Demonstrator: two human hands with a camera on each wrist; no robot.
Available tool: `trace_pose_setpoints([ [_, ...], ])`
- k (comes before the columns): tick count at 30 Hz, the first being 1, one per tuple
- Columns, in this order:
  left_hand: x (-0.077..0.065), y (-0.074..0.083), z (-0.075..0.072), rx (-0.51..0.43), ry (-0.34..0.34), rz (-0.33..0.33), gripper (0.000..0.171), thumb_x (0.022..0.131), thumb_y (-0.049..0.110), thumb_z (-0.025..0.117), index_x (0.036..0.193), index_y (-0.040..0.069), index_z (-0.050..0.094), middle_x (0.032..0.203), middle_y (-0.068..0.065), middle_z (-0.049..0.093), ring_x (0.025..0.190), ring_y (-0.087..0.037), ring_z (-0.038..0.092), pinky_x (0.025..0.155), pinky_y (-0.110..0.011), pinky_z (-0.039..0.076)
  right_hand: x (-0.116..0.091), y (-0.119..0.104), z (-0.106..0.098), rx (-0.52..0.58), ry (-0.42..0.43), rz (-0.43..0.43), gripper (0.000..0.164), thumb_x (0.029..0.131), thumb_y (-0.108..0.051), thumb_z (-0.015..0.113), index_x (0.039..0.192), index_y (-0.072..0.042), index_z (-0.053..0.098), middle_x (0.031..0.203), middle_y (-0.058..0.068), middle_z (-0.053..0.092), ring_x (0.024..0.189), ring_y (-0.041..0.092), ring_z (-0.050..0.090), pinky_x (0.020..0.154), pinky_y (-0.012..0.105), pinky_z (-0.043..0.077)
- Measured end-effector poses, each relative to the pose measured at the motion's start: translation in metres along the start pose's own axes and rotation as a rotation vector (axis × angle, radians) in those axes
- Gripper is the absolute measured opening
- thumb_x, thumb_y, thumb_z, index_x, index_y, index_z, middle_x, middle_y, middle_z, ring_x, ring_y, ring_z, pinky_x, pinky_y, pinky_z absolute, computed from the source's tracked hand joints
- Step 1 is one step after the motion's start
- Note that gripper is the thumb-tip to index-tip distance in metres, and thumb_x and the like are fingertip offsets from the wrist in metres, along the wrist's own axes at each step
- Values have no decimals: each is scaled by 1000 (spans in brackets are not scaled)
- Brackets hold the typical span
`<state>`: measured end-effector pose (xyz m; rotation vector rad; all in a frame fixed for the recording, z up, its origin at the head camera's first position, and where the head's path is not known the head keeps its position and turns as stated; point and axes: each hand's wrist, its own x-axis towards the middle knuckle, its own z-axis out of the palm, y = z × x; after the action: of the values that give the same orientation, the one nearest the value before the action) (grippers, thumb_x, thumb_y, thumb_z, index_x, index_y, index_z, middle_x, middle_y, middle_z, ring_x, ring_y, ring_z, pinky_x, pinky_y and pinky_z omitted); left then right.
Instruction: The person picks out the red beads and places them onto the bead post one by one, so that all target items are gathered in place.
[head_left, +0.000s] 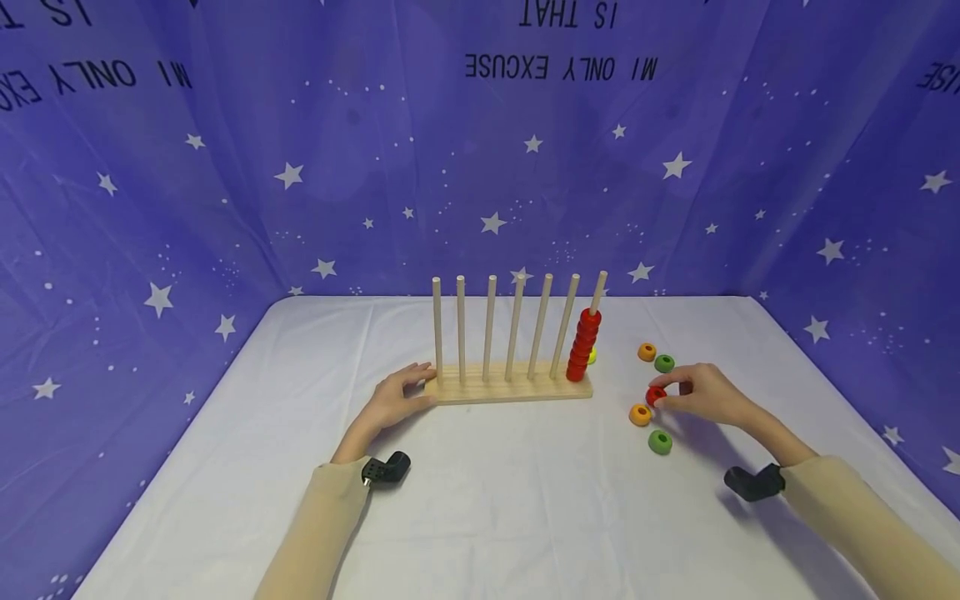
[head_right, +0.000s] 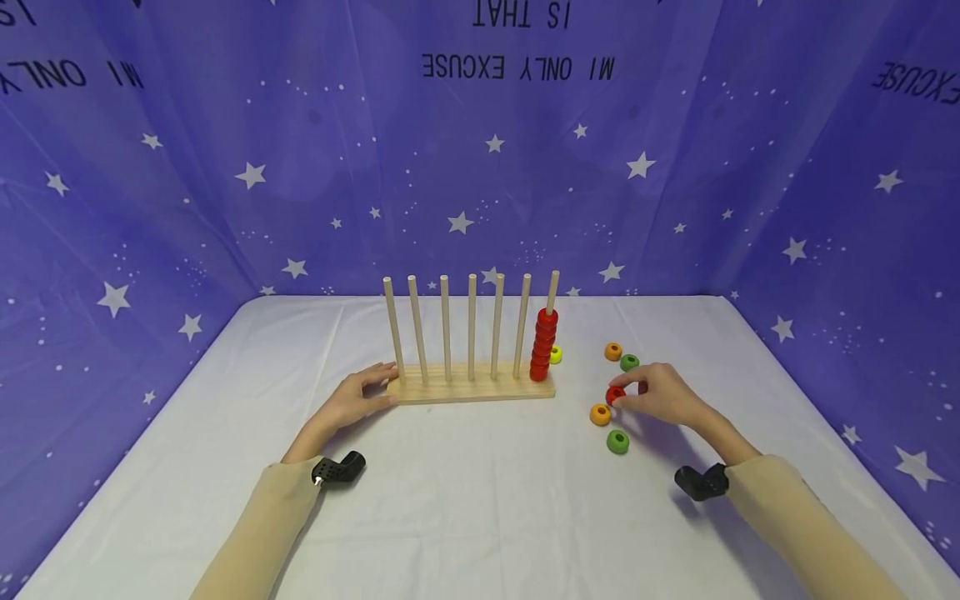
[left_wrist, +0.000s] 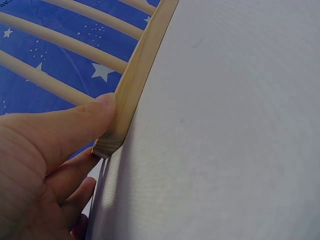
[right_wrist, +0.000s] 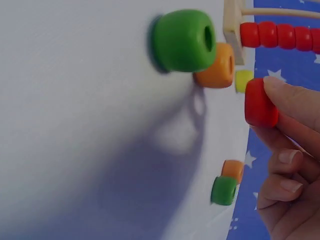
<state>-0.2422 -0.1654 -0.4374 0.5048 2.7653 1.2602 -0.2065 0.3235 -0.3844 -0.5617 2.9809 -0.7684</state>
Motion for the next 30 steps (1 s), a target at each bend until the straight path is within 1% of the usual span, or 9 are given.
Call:
trace_pose_setpoints([
  [3,0,0,0,3,2,7,50,82,18,70,128,3,56,144,-15,45,140,-39,30,115,-57,22,4,-6,-1,-4,24,11,28,75,-15,75,101,-5,72,61,-2,49,52,2,35,45,19,29],
  [6,0,1,-1,2,6,11,50,82,18,70,128,3,56,144,-15,45,140,-39,30,115,-58,21,8,-12,-3,-2,59,-2,28,76,-14,75,101,-5,72,68,-1,58,53,3,36,46,20,30],
  [10,1,1,0,-4,9,15,50,82,18,70,128,3,56,144,-16,45,140,-40,30,115,-59,20,12,-20,-5,-4,114,-24,28,77,-17,75,102,-5,72,78,1,63,55,3,37,46,20,30],
  [13,2,1,0,1,7,19,50,82,19,69,128,3,56,144,-16,45,140,-40,31,115,-59,20,14,-26,-6,12,154,-27,29,78,-20,75,102,-4,71,74,2,60,54,4,37,46,21,30],
  [16,2,1,1,7,4,16,50,82,19,69,128,4,56,144,-15,45,140,-39,31,115,-58,21,16,-32,-8,23,197,-37,28,78,-19,74,101,-4,71,71,3,58,53,4,37,45,22,30],
  [19,1,1,1,10,6,12,50,82,19,70,128,4,56,144,-15,45,140,-39,31,115,-58,21,18,-37,-9,19,237,-63,26,78,-15,74,102,-4,71,78,5,63,52,3,37,44,21,30],
  [23,1,0,2,23,6,18,50,82,20,70,128,4,56,144,-16,46,139,-40,32,114,-59,22,23,-43,-13,6,280,-110,26,78,-11,74,103,-4,71,84,8,66,52,3,37,44,20,31],
  [30,-1,0,1,-7,3,-3,52,82,19,70,129,4,55,145,-14,45,141,-38,30,116,-56,21,31,-54,-24,4,337,-178,26,78,-10,74,103,-4,71,81,6,63,52,3,36,44,20,30],
])
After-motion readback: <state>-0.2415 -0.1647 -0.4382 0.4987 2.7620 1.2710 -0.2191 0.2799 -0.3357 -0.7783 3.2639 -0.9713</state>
